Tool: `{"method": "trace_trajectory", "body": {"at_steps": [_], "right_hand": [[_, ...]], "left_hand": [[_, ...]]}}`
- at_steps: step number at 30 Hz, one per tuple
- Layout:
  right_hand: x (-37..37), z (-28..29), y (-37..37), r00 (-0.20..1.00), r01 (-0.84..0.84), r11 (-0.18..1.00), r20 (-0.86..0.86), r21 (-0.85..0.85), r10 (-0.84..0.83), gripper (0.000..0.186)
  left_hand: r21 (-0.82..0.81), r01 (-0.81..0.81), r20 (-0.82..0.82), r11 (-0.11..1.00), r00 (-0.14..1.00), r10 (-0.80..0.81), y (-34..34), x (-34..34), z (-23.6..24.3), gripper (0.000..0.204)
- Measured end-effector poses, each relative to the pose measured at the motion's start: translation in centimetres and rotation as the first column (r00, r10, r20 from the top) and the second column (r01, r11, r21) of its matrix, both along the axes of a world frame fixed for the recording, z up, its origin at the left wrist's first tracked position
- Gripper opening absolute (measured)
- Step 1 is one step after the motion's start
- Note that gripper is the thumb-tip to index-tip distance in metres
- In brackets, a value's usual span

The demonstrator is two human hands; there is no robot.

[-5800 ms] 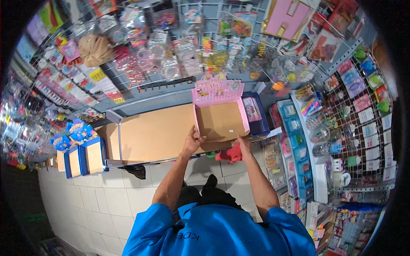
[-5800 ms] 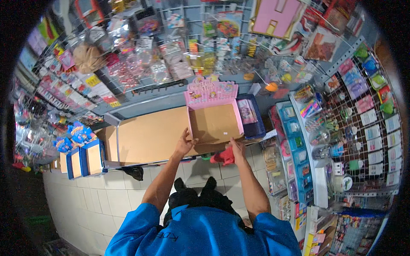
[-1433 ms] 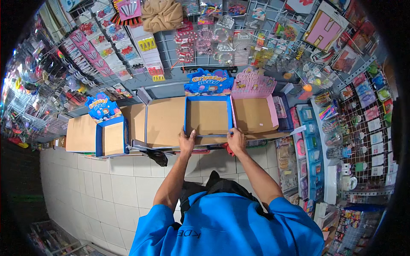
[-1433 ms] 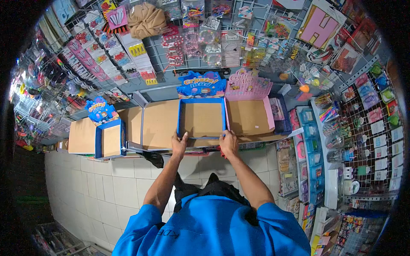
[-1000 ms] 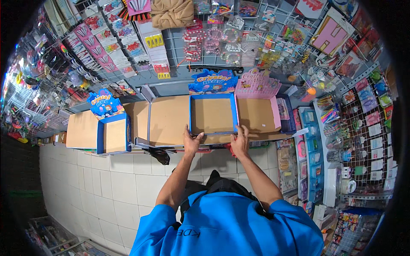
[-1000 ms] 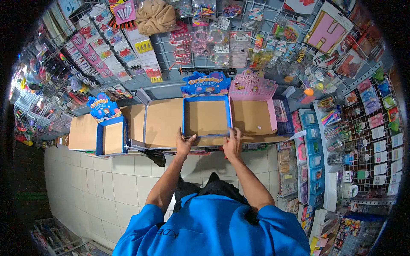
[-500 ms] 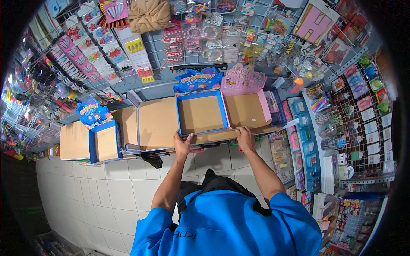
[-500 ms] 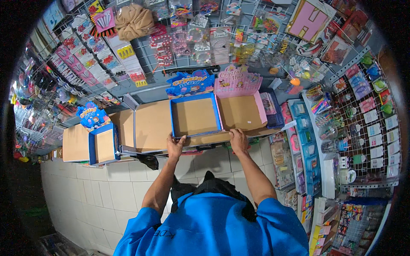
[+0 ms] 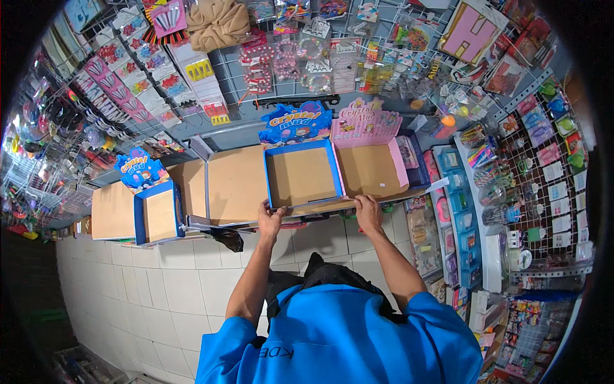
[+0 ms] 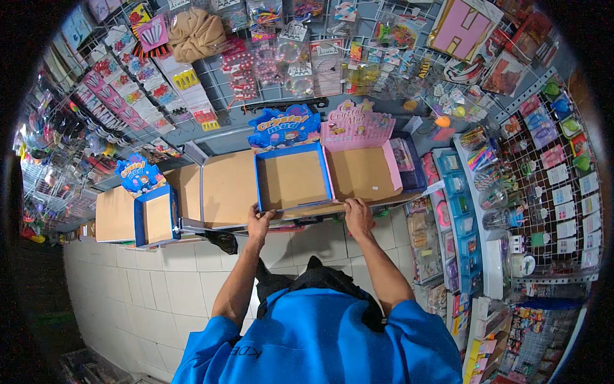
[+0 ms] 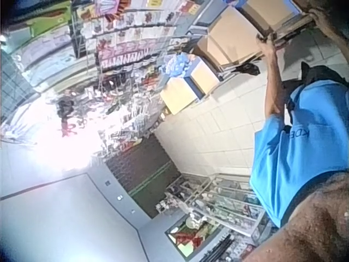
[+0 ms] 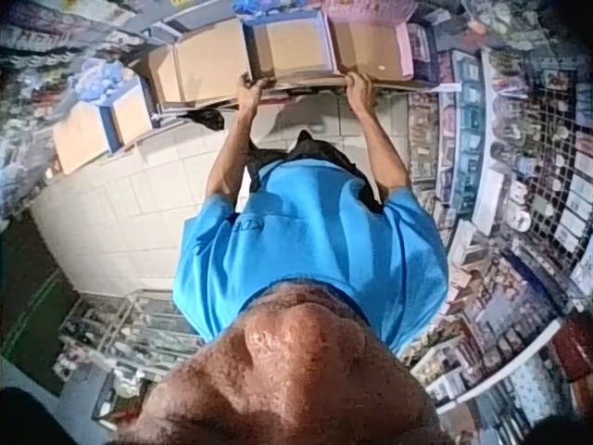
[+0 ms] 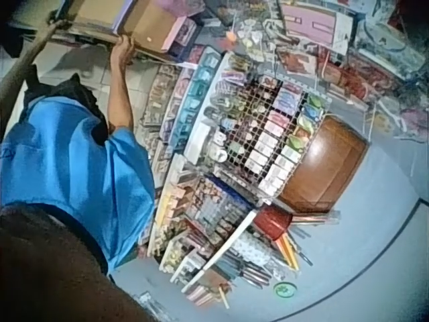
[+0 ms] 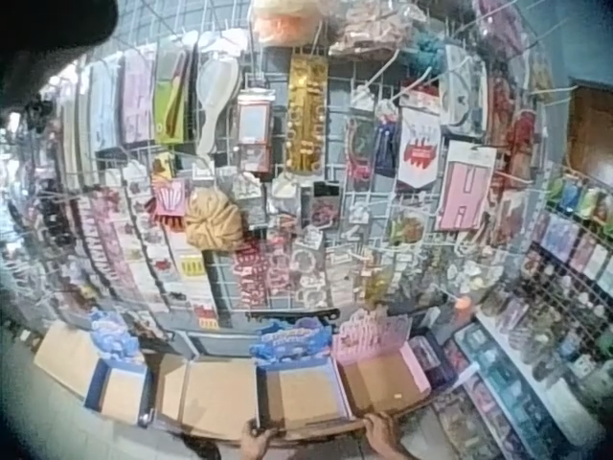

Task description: Cleaning a shelf and reorganizing display boxes in a stationary store.

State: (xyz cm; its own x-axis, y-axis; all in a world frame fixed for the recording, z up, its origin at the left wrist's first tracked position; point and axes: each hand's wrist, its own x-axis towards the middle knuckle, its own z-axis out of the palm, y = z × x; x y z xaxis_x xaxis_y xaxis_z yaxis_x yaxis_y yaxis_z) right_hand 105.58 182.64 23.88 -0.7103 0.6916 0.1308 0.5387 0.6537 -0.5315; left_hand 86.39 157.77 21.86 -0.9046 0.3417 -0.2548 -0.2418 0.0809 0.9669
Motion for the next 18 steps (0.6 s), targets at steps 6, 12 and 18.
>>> {"method": "trace_trajectory", "body": {"at_steps": [6,12,18], "right_hand": [[-0.6,1.4,0.2,0.997,-0.057,0.998,0.056,-0.028,0.058,0.023],[-1.1,4.7,-4.1,1.000,0.006,0.997,-0.001,0.078,-0.006,0.029],[-7.7,7.0,-9.3,0.871,-0.480,0.857,0.017,-0.188,0.491,0.021]], "left_hand": [[-0.063,0.072,0.014,0.995,0.997,-0.071,-0.8,-0.5,0.9,0.067],[-0.065,0.091,0.035,0.994,0.995,-0.088,-4.0,1.1,3.2,0.069],[0.097,0.210,-0.033,0.973,0.978,-0.207,-11.5,-1.1,6.7,0.042]]}}
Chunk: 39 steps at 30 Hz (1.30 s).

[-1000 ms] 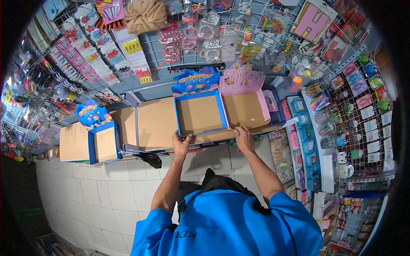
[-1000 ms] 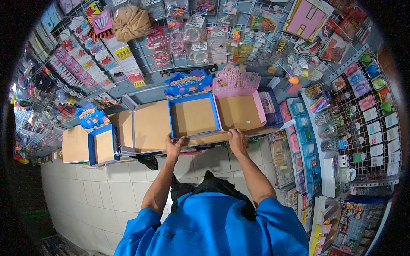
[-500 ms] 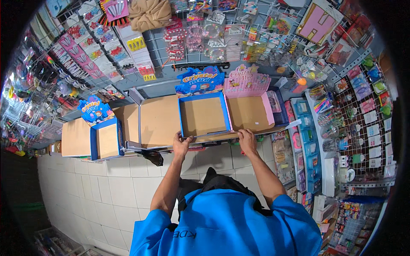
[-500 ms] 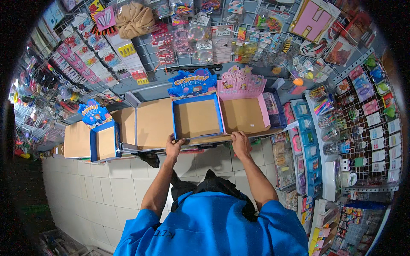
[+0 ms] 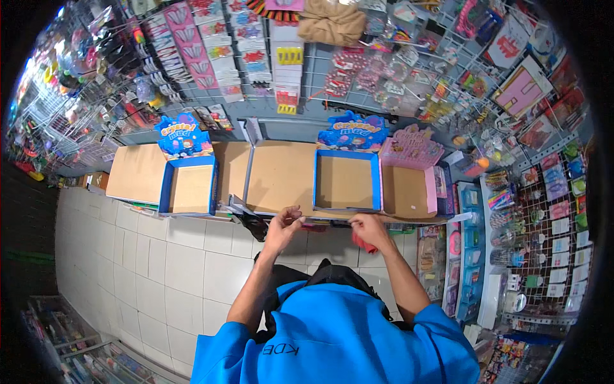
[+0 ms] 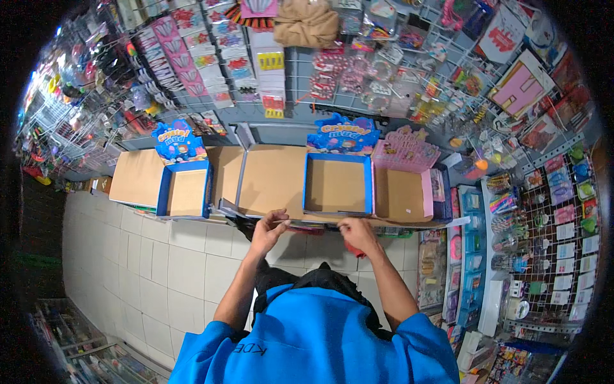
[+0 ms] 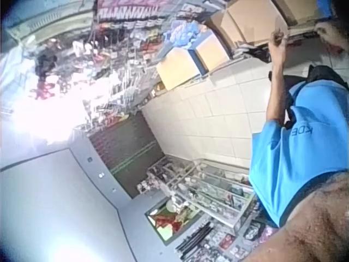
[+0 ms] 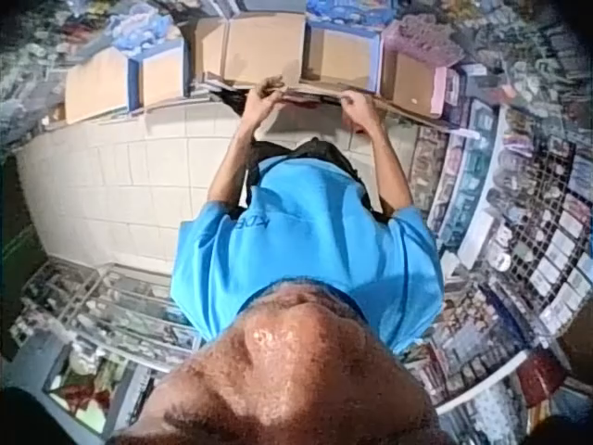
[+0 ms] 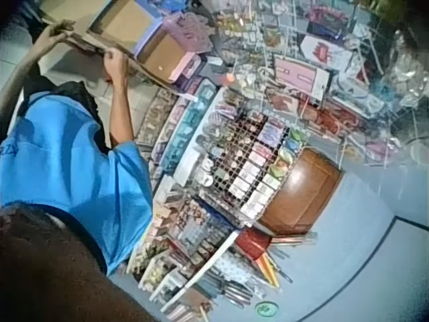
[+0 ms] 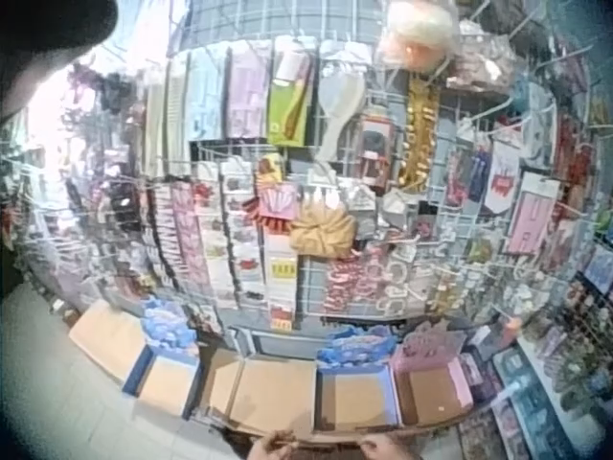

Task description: Cleaning a shelf and reorganizing display boxes in a stationary store.

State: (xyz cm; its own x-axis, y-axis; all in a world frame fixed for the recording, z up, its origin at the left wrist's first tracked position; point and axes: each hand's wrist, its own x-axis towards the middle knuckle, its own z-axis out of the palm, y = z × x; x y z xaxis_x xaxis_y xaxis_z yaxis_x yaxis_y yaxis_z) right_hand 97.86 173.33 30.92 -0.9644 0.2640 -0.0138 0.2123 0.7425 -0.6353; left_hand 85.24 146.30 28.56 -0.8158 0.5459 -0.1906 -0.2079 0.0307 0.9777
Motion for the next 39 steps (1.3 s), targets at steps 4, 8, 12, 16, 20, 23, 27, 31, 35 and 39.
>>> {"method": "trace_trajectory", "body": {"at_steps": [4,8,12,16,20,23,27,31,35,39], "right_hand": [[-3.4,-2.7,-4.2,0.957,-0.195,0.968,0.185,-0.159,0.223,0.035],[-5.5,-4.1,-5.7,0.988,-0.085,0.986,0.116,-0.143,0.102,0.039],[-7.2,-3.4,-7.7,0.974,0.035,0.995,0.227,-0.090,-0.014,0.036],[-7.7,-3.7,-6.9,0.925,0.060,0.997,0.378,-0.043,-0.039,0.029],[-9.9,-0.9,-8.6,0.900,0.155,0.987,0.417,-0.031,-0.128,0.027],[-11.4,1.5,-10.5,0.909,0.270,0.963,0.329,0.003,-0.256,0.030],[-13.3,6.0,-13.9,0.884,0.330,0.939,0.316,0.102,-0.345,0.032],[-15.2,10.1,-17.3,0.889,0.291,0.952,0.395,-0.094,-0.233,0.031],[-18.4,13.2,-22.5,0.948,0.170,0.900,0.317,-0.402,-0.038,0.039],[-22.2,13.6,-26.8,0.977,-0.012,0.997,0.213,-0.073,0.027,0.042]], "left_hand": [[0.084,-0.078,-0.019,0.993,0.997,0.080,-5.7,-2.0,6.6,0.039],[0.201,-0.265,-0.128,0.943,0.947,0.294,-14.3,-5.8,9.3,0.037],[0.094,-0.502,-0.082,0.860,0.857,0.509,-25.6,-10.3,7.1,0.037],[-0.080,-0.662,-0.296,0.745,0.729,0.617,-34.0,-16.4,2.4,0.039],[-0.340,-0.695,-0.485,0.634,0.707,0.515,-39.6,-21.7,-2.7,0.054],[-0.424,-0.632,-0.422,0.648,0.771,0.476,-39.8,-24.4,-4.0,0.066],[-0.537,-0.355,-0.049,0.765,0.919,0.392,-37.7,-25.9,-3.1,0.084],[-0.496,-0.324,0.052,0.806,0.915,0.400,-38.4,-27.0,-4.2,0.082],[-0.488,-0.227,0.113,0.843,0.941,0.319,-39.1,-27.2,-4.3,0.074],[-0.379,-0.066,0.047,0.923,0.995,0.091,-39.4,-27.5,-2.9,0.063]]}}
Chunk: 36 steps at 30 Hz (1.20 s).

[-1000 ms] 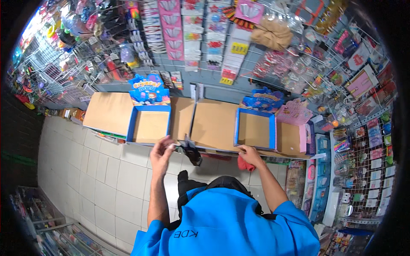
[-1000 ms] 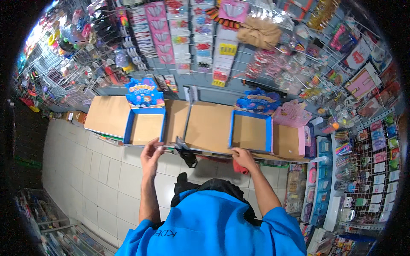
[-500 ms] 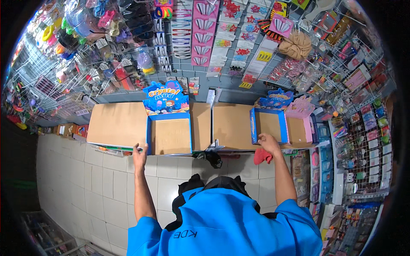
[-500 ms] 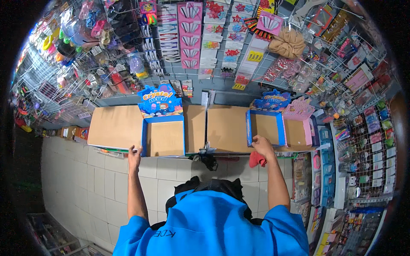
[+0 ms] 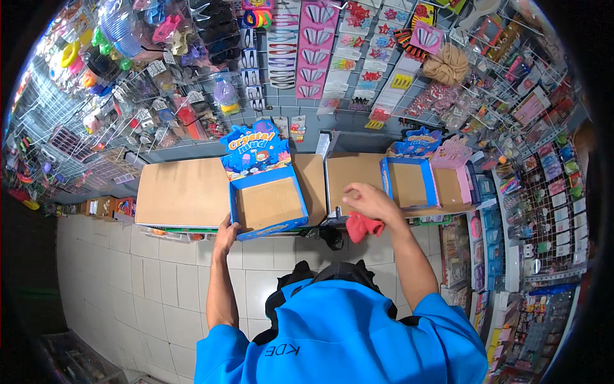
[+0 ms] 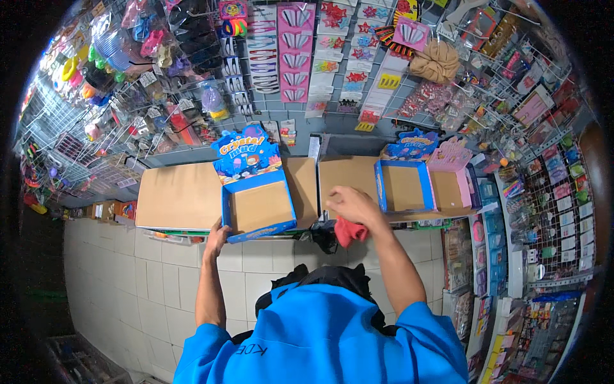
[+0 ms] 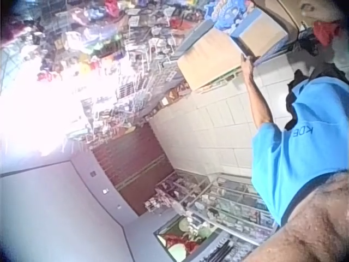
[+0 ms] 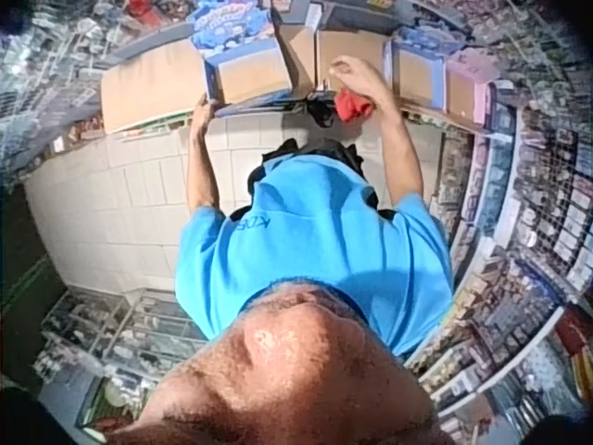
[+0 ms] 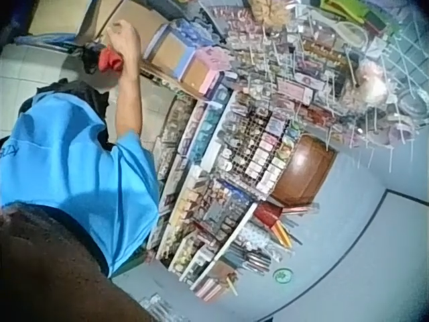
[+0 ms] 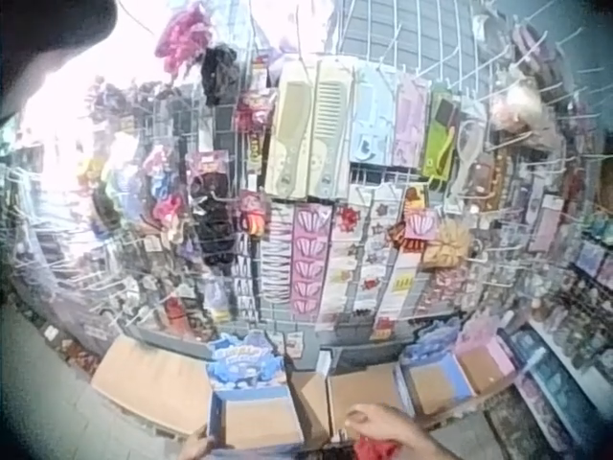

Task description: Cleaning a shelf and reorganizing display boxes in a stationary store.

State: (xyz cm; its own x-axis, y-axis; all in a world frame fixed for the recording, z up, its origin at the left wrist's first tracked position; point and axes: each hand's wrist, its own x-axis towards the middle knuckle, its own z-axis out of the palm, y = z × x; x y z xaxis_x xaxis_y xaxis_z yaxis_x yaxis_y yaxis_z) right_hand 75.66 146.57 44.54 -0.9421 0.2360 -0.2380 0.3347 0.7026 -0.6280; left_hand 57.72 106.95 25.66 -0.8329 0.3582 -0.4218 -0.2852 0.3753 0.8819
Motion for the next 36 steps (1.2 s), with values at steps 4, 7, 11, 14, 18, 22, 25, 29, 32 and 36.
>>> {"method": "trace_trajectory", "body": {"at_steps": [4,7,11,14,18,22,25,29,32,36], "right_hand": [[-1.9,1.6,-3.2,1.000,-0.005,0.993,0.016,0.114,0.003,0.041],[-2.2,1.5,-3.7,0.998,-0.049,0.979,-0.018,0.199,0.053,0.041],[-1.3,2.3,-4.0,0.995,-0.098,0.982,0.019,0.164,0.096,0.049],[0.3,2.9,-4.2,0.994,-0.100,0.993,0.052,0.067,0.096,0.058],[3.7,3.9,-3.1,0.993,-0.108,0.990,-0.052,-0.090,0.104,0.071],[7.6,5.9,-0.7,0.998,-0.026,0.999,-0.058,0.022,0.027,0.070],[10.7,5.7,2.4,0.971,0.203,0.978,-0.118,-0.042,-0.207,0.066],[15.3,2.4,7.8,0.907,0.393,0.919,-0.150,-0.025,-0.392,0.056],[18.1,0.3,11.2,0.886,0.463,0.884,-0.036,0.071,-0.461,0.044],[20.5,-2.4,14.1,0.796,0.605,0.785,-0.106,0.134,-0.596,0.030]], "left_hand": [[-0.002,-0.015,-0.179,1.000,0.984,0.015,-0.3,1.6,2.9,0.059],[-0.004,-0.045,-0.195,0.999,0.980,0.043,-2.2,4.1,4.9,0.063],[0.017,-0.132,-0.204,0.991,0.970,0.133,-2.8,8.6,8.7,0.065],[0.108,-0.196,-0.140,0.975,0.968,0.210,-1.7,11.8,10.7,0.066],[0.226,-0.133,-0.100,0.965,0.982,0.159,2.4,15.0,13.9,0.072],[0.211,0.033,-0.213,0.977,0.977,0.013,8.1,17.3,15.5,0.074],[0.284,0.107,-0.211,0.953,0.976,-0.046,13.0,18.5,16.5,0.076],[0.259,0.286,-0.289,0.923,0.934,-0.209,19.4,19.6,16.5,0.074],[0.170,0.418,-0.440,0.892,0.842,-0.311,23.6,18.8,14.3,0.070],[-0.016,0.575,-0.462,0.818,0.722,-0.516,29.6,16.6,12.9,0.066]]}}
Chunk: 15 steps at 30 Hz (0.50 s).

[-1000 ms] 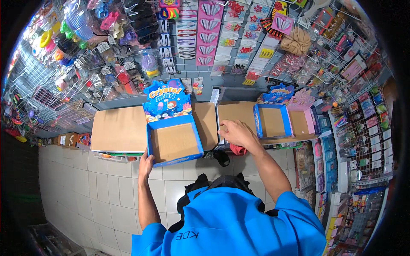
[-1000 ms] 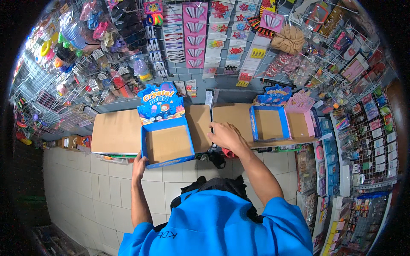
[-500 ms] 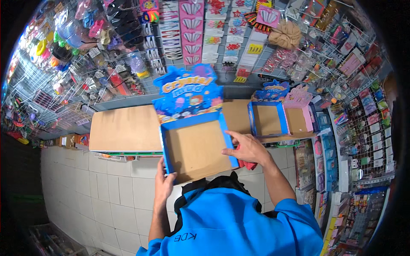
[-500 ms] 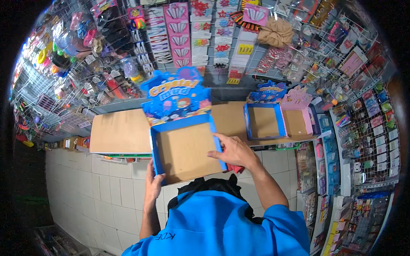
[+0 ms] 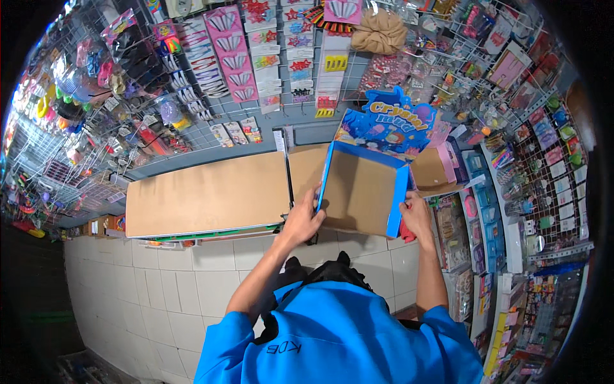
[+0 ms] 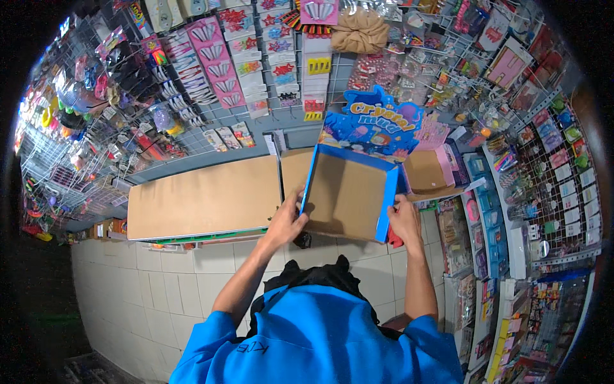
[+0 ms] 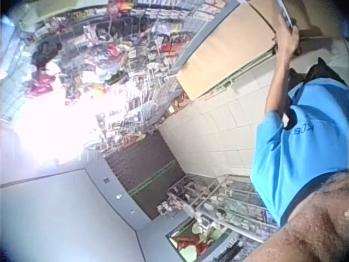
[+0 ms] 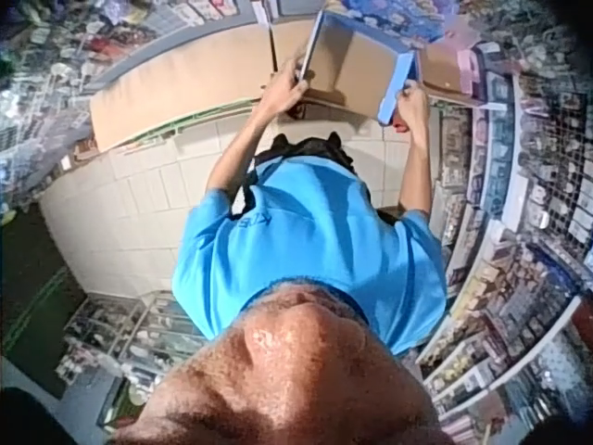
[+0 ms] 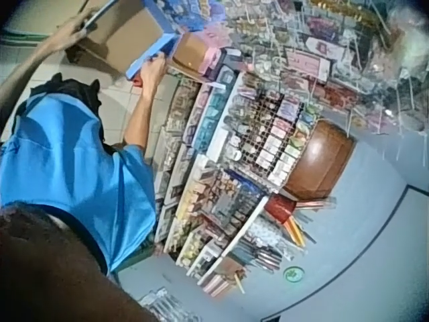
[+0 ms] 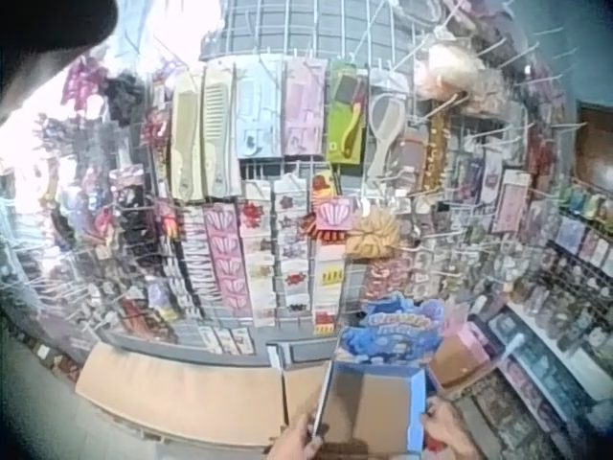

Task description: Cleaning a shelf and reorganizing display boxes in a stationary store.

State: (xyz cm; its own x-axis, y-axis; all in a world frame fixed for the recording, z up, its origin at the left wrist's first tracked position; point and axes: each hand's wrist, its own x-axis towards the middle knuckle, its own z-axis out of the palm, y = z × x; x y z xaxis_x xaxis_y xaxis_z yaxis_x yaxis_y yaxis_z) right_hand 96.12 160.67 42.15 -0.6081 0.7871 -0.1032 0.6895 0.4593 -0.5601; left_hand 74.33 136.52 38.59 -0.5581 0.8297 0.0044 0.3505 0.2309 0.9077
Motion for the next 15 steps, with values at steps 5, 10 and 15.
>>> {"method": "trace_trajectory", "body": {"at_steps": [5,10,15], "right_hand": [[-2.6,-2.7,1.7,0.998,0.039,0.984,-0.046,0.176,-0.032,0.024],[-5.0,-6.0,0.8,0.997,0.064,0.979,-0.052,0.195,-0.054,0.021],[-6.4,-7.9,-1.2,0.999,0.047,0.990,-0.001,0.134,-0.047,0.022]], "left_hand": [[0.001,0.131,-0.011,0.991,0.991,-0.131,4.5,-4.9,-5.1,0.061],[-0.190,0.063,0.019,0.980,0.998,-0.060,5.7,-7.8,-5.5,0.052],[-0.358,0.003,-0.074,0.934,0.997,-0.032,4.3,-9.7,-8.0,0.052]]}}
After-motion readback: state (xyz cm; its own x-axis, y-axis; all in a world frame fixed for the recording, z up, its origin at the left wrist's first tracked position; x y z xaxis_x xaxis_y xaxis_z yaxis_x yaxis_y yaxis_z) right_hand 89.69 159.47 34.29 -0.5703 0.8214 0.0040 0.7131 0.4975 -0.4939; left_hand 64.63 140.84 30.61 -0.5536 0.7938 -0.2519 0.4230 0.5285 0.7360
